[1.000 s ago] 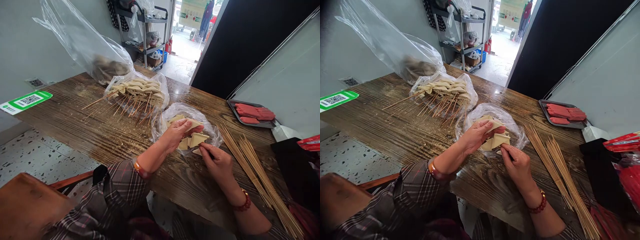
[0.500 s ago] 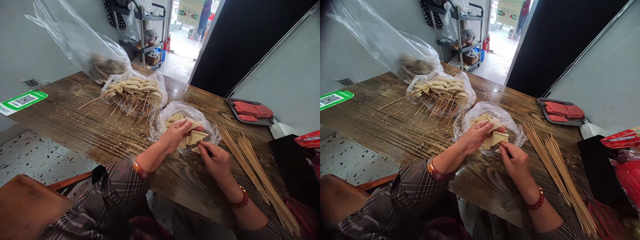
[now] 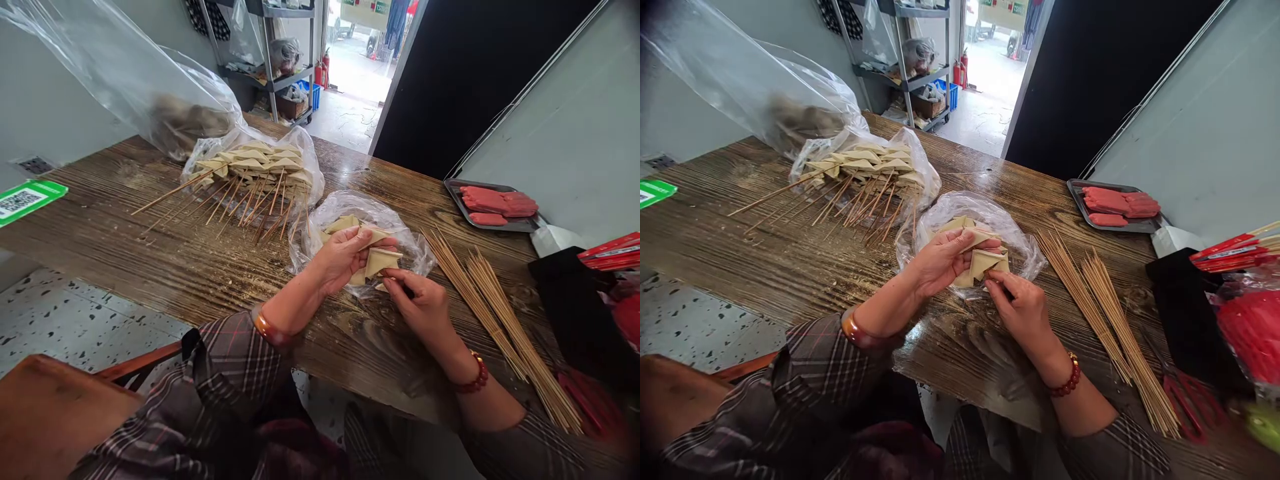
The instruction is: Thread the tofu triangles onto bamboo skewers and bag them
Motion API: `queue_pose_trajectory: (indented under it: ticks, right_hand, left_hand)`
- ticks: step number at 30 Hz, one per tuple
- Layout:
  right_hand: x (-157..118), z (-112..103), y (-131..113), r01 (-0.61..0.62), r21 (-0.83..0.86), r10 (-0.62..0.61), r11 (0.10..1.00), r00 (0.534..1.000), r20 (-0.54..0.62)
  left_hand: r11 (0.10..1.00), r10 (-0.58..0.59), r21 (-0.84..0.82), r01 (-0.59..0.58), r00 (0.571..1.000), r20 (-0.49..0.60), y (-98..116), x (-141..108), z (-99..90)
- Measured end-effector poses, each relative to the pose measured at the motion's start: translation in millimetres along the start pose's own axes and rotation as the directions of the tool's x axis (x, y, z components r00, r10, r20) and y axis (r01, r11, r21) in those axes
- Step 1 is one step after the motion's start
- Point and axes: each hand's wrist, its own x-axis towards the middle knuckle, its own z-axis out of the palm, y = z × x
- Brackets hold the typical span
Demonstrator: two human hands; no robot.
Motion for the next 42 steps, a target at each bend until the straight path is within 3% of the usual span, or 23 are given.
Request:
queue_pose_trajectory:
  ticks: [7,25,42]
  right_hand:
    - [1,-2,-5,-0.025,0.065,0.026,0.998,1.000,0.000]
    - [1,-1,-7,-0.081,0.071,0.083,0.994,0.996,-0.017]
    - [1,-2,-7,-0.124,0.085,0.124,0.989,0.992,0.003]
  left_hand:
    - [0.998,0.050,-0.037,-0.053,0.994,-0.097,7,0,1.1]
    - [0.999,0.024,0.030,-0.023,1.000,-0.008,2,-2,-1.1]
    - [0.998,0.016,0.054,-0.016,1.000,0.002,-4,-2,4.7]
